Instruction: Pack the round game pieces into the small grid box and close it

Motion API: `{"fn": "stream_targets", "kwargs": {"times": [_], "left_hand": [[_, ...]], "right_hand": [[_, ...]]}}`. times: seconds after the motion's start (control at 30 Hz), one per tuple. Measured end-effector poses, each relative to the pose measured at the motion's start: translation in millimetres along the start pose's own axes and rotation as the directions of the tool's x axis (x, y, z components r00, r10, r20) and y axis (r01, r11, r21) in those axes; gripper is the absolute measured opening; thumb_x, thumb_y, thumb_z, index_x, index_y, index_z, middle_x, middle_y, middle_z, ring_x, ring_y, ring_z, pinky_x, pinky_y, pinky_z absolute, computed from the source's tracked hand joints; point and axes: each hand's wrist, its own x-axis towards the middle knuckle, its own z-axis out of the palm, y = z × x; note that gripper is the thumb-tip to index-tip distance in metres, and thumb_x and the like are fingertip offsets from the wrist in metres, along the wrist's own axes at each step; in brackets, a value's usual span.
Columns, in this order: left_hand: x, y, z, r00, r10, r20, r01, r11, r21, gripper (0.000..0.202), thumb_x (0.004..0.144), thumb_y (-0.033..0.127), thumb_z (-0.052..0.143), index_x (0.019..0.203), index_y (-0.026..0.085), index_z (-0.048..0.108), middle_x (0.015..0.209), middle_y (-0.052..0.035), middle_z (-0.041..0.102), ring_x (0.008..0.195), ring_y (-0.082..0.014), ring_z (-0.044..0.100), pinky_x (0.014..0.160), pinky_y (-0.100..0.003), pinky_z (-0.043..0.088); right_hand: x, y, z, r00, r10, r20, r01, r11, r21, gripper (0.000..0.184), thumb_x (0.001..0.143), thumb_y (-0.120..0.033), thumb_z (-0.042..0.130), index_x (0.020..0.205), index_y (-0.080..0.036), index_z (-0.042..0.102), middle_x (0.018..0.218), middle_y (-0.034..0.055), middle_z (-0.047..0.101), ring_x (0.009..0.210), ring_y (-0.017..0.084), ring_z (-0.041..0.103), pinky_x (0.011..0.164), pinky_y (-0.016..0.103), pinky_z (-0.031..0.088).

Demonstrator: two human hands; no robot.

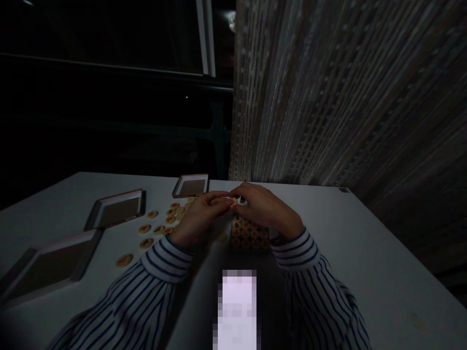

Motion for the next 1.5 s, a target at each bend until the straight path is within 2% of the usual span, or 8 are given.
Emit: {"fn": "stream_targets", "kwargs": {"times": [0.2,0.37,0.5,0.87,0.97,1.1,1.23,1.5], "left_hand": [[5.3,-3.1,-0.8,1.0,-0.026,0.006,0.026,1.0,-0.015,0.028,0.061,0.021,0.07,0.086,0.011,0.06,0.068,-0.0016,0.066,0.063,-0.0091,0.059,0.062,-0.021,0.045],[5.7,-1.2,-7.3,0.995,-0.072,0.076,0.071,0.997,0.025,0.023,0.064,0.023,0.068,0.082,0.01,0.063,0.072,-0.0033,0.066,0.067,-0.0101,0.06,0.068,-0.023,0.046],[5.6,0.0,-10.7,0.992,-0.111,0.064,0.11,0.994,0.018,0.019,0.064,0.02,0.067,0.08,0.011,0.064,0.073,-0.0036,0.067,0.069,-0.0113,0.06,0.072,-0.026,0.047],[7.9,-5.8,-9.6,0.993,-0.101,0.065,0.095,0.991,0.093,0.015,0.064,0.018,0.066,0.076,0.01,0.06,0.066,-0.0022,0.064,0.061,-0.0094,0.058,0.061,-0.022,0.045],[6.9,-3.4,-11.4,0.993,-0.105,0.048,0.095,0.98,0.175,0.019,0.067,0.018,0.063,0.083,0.011,0.057,0.062,-0.0011,0.063,0.058,-0.0097,0.057,0.057,-0.021,0.043],[8.5,-1.9,-18.7,0.999,-0.029,-0.03,0.038,0.922,0.385,0.026,0.068,0.023,0.061,0.091,0.012,0.055,0.055,0.0019,0.059,0.05,-0.0102,0.053,0.045,-0.019,0.036],[12.4,-4.7,-27.5,0.999,0.04,-0.009,-0.031,0.871,0.49,0.032,0.068,0.025,0.06,0.097,0.014,0.054,0.062,-0.0004,0.062,0.056,-0.0128,0.057,0.048,-0.021,0.038],[16.2,-8.7,-35.3,0.995,0.095,0.03,-0.094,0.806,0.585,0.04,0.07,0.028,0.058,0.106,0.014,0.051,0.065,-0.0021,0.063,0.06,-0.0151,0.059,0.053,-0.024,0.041]], "right_hand": [[2.9,3.5,2.8,0.999,0.032,0.0,-0.032,0.999,-0.019,0.026,0.078,-0.027,0.056,0.101,-0.018,0.061,0.09,0.0047,0.062,0.075,0.014,0.055,0.068,0.027,0.041],[4.8,3.8,4.8,0.999,0.036,0.04,-0.035,0.999,-0.038,0.025,0.08,-0.028,0.053,0.102,-0.019,0.061,0.09,0.0049,0.062,0.076,0.014,0.055,0.068,0.027,0.04],[6.0,2.7,6.9,0.996,0.063,0.06,-0.059,0.997,-0.056,0.025,0.08,-0.026,0.053,0.102,-0.019,0.061,0.091,0.0054,0.062,0.077,0.015,0.056,0.069,0.027,0.04],[6.3,3.9,12.5,0.993,0.064,0.102,-0.047,0.986,-0.162,0.027,0.079,-0.026,0.051,0.104,-0.019,0.061,0.095,0.0057,0.064,0.083,0.017,0.057,0.072,0.027,0.039],[5.8,6.0,13.2,0.987,0.089,0.137,-0.061,0.978,-0.199,0.029,0.079,-0.027,0.051,0.105,-0.019,0.061,0.097,0.0063,0.065,0.085,0.018,0.058,0.072,0.027,0.039],[6.4,11.9,17.5,0.966,0.139,0.219,-0.077,0.96,-0.269,0.03,0.077,-0.027,0.052,0.104,-0.019,0.062,0.097,0.0074,0.066,0.085,0.02,0.059,0.07,0.028,0.039],[6.4,17.9,26.0,0.941,0.135,0.309,-0.04,0.955,-0.295,0.027,0.078,-0.026,0.049,0.1,-0.021,0.064,0.091,0.0062,0.068,0.083,0.019,0.06,0.069,0.027,0.039],[6.1,24.7,40.1,0.913,0.156,0.377,-0.002,0.925,-0.38,0.023,0.076,-0.025,0.051,0.094,-0.022,0.065,0.089,0.0062,0.068,0.079,0.02,0.062,0.067,0.029,0.038]]}}
